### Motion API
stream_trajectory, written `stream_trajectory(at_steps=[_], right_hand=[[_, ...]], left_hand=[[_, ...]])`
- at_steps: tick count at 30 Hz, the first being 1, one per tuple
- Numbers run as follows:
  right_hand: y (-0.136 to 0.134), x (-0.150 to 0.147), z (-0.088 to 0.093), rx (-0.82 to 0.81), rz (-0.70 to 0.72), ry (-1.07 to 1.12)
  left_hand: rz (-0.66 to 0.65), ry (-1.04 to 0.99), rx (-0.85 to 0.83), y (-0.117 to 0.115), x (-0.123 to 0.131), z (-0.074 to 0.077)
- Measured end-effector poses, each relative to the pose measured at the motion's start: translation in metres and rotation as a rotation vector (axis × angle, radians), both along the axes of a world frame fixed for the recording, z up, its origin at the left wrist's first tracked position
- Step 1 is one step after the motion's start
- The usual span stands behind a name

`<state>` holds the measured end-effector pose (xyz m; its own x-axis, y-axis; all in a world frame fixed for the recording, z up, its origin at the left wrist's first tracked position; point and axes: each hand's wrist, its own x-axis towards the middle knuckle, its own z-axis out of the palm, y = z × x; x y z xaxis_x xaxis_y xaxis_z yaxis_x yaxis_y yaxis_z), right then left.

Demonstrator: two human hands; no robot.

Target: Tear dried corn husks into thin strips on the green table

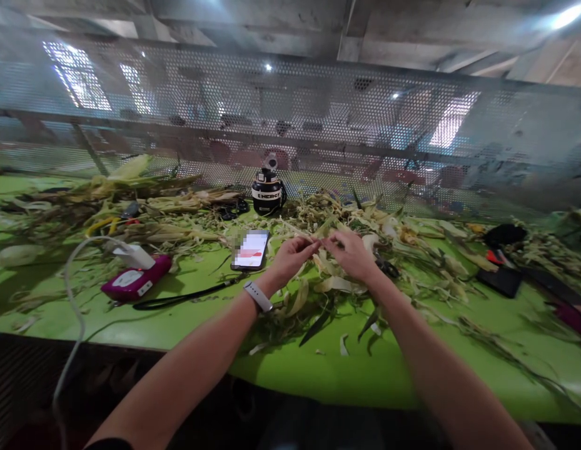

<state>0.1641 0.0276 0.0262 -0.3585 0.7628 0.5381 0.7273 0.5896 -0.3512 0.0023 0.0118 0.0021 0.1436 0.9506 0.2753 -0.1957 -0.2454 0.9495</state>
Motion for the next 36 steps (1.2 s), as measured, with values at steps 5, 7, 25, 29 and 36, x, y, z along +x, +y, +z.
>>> stream_trajectory(at_steps=[5,7,25,29,36], right_hand=[[-0.002,-0.003,-0.003,0.167,-0.005,-0.074],[-0.007,-0.007,-0.002,0.252,0.011,-0.134],[-0.018,-0.018,-0.004,-0.003,-0.061,-0.01],[-0.018,-0.028,-0.017,-0.234,0.012,-0.079],[-0.019,-0.024,-0.011,-0.281,-0.026,0.021]], left_hand=[[-0.107,0.151,0.036,0.002,-0.003,-0.002],[-0.169,0.203,0.037,0.002,-0.004,-0.004],[0.003,-0.488,-0.23,0.007,0.0,-0.002],[0.025,-0.483,-0.23,0.006,0.001,0.0],[0.092,-0.491,-0.261,0.003,-0.003,0.004]])
